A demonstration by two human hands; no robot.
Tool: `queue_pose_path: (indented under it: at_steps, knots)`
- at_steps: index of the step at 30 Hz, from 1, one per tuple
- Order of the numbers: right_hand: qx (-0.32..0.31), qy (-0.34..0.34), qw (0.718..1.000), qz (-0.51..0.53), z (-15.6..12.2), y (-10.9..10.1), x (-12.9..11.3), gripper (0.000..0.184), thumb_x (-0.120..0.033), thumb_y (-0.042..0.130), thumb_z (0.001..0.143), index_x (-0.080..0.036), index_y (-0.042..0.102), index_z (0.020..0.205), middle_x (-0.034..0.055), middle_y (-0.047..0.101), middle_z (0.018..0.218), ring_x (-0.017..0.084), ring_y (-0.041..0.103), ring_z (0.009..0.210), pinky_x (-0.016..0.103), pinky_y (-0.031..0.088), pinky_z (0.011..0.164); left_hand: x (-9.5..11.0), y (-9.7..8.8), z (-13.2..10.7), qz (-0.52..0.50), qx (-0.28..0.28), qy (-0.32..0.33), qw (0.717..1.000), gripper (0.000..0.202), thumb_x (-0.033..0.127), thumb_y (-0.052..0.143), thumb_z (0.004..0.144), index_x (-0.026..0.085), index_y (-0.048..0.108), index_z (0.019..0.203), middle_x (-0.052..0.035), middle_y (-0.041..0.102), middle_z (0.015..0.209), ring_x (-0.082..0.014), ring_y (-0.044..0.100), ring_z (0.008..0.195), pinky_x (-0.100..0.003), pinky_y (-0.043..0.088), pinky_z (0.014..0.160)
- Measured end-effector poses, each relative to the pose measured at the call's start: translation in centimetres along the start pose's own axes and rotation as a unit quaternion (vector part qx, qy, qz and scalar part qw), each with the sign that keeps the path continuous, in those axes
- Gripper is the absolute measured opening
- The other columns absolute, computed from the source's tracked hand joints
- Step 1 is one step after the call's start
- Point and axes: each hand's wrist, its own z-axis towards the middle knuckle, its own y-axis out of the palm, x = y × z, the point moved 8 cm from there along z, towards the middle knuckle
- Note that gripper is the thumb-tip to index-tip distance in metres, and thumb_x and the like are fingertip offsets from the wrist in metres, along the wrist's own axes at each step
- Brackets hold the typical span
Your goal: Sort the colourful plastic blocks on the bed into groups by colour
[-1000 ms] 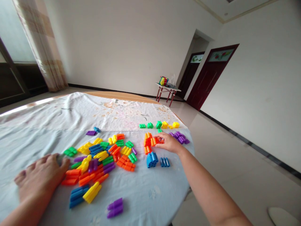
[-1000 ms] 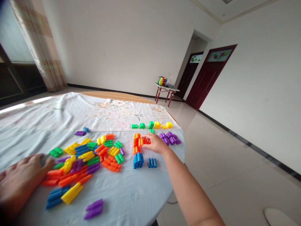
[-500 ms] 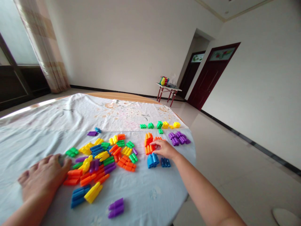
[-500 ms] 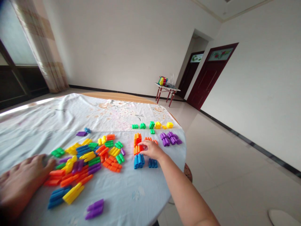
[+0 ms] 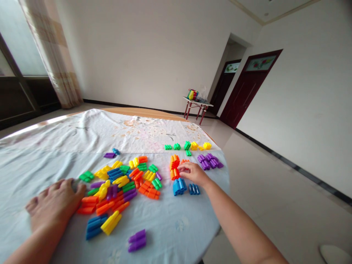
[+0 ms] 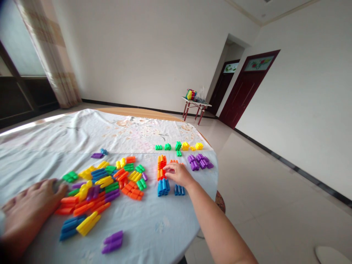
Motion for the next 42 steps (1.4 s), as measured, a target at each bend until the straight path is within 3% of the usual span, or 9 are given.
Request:
queue_pose_path:
  at_steps: [5, 10, 13, 16, 23, 31, 34, 38, 42]
  knots:
    - [0.078, -0.049, 0.996, -0.016, -1.0, -0.7, -5.5, 0.016, -0.022, 0.056, 0.082, -0.020, 0.067, 0.092, 0.0045, 0.067, 0.092, 0.015, 0.061, 0.082, 0.027, 0.048, 0.072, -0.3, 0.1, 0.1, 0.006, 0.009, -0.006, 1.000, 0.062, 0.057, 0.024, 0.080, 0.016, 0.047, 0.121, -0.0180, 0.045, 0.129, -0.0363, 0.037, 0.118, -0.047, 0.025, 0.094]
    - [-0.021, -0.117, 0.993, -0.027, -1.7, 6.2, -10.3, 0.017, -0.024, 0.059, 0.082, -0.022, 0.065, 0.098, 0.0024, 0.067, 0.096, 0.015, 0.060, 0.091, 0.028, 0.045, 0.085, -0.1, -0.1, -0.1, -0.004, 0.009, -0.006, 1.000, 0.061, 0.057, 0.028, 0.079, 0.016, 0.049, 0.119, -0.0186, 0.046, 0.128, -0.0364, 0.037, 0.118, -0.048, 0.025, 0.095]
    - [-0.047, -0.146, 0.984, -0.092, -1.6, 10.1, -11.3, 0.022, -0.023, 0.060, 0.081, -0.020, 0.062, 0.103, 0.0042, 0.066, 0.103, 0.018, 0.057, 0.099, 0.033, 0.040, 0.094, 0.1, -0.4, -0.3, -0.006, 0.005, -0.004, 1.000, 0.062, 0.056, 0.023, 0.081, 0.015, 0.048, 0.120, -0.0197, 0.045, 0.128, -0.0373, 0.038, 0.117, -0.049, 0.025, 0.094]
    - [-0.043, -0.146, 0.977, -0.148, -1.0, 11.8, -11.4, 0.026, -0.027, 0.059, 0.082, -0.020, 0.060, 0.107, 0.0056, 0.064, 0.106, 0.019, 0.055, 0.102, 0.034, 0.038, 0.095, 0.2, -0.5, -0.5, -0.009, 0.007, 0.002, 1.000, 0.063, 0.057, 0.023, 0.081, 0.015, 0.049, 0.119, -0.0198, 0.047, 0.127, -0.0373, 0.039, 0.116, -0.049, 0.025, 0.093]
    - [-0.033, -0.120, 0.976, -0.177, -0.7, 10.7, -10.3, 0.020, -0.026, 0.058, 0.083, -0.020, 0.062, 0.102, 0.0050, 0.065, 0.100, 0.019, 0.056, 0.097, 0.033, 0.040, 0.088, -0.1, -0.2, -0.2, -0.008, 0.013, 0.000, 1.000, 0.064, 0.058, 0.022, 0.081, 0.015, 0.049, 0.120, -0.0198, 0.046, 0.127, -0.0365, 0.039, 0.116, -0.048, 0.024, 0.094]
    - [0.012, -0.093, 0.986, -0.136, -0.7, 5.0, -9.4, 0.021, -0.015, 0.055, 0.082, -0.020, 0.062, 0.101, 0.0045, 0.065, 0.102, 0.017, 0.055, 0.100, 0.031, 0.038, 0.090, 0.0, -0.2, -0.2, -0.010, 0.010, 0.000, 1.000, 0.064, 0.057, 0.021, 0.081, 0.014, 0.048, 0.120, -0.0189, 0.045, 0.129, -0.0362, 0.036, 0.118, -0.049, 0.024, 0.095]
    - [-0.039, -0.078, 0.981, -0.174, -0.8, 5.3, -9.1, 0.021, -0.024, 0.062, 0.078, -0.021, 0.064, 0.099, 0.0041, 0.066, 0.100, 0.020, 0.055, 0.098, 0.034, 0.037, 0.088, 0.0, -0.1, -0.2, -0.009, 0.007, -0.005, 1.000, 0.065, 0.058, 0.020, 0.081, 0.015, 0.048, 0.121, -0.0187, 0.045, 0.129, -0.0359, 0.036, 0.119, -0.049, 0.023, 0.096]
    - [-0.095, -0.076, 0.964, -0.234, -1.8, 6.9, -8.8, 0.045, -0.045, 0.072, 0.067, -0.022, 0.062, 0.105, 0.0064, 0.064, 0.104, 0.026, 0.049, 0.104, 0.041, 0.033, 0.089, 0.0, -0.1, -0.1, -0.004, 0.007, -0.006, 1.000, 0.066, 0.058, 0.020, 0.080, 0.015, 0.048, 0.121, -0.0185, 0.045, 0.129, -0.0355, 0.037, 0.119, -0.048, 0.024, 0.096]
    - [-0.139, -0.091, 0.950, -0.265, -3.0, 8.3, -8.5, 0.051, -0.044, 0.076, 0.063, -0.024, 0.061, 0.107, 0.0053, 0.062, 0.108, 0.027, 0.047, 0.107, 0.046, 0.029, 0.094, 0.0, -0.1, -0.1, -0.004, 0.004, -0.005, 1.000, 0.063, 0.056, 0.023, 0.080, 0.015, 0.048, 0.120, -0.0187, 0.046, 0.128, -0.0359, 0.037, 0.118, -0.048, 0.025, 0.095]
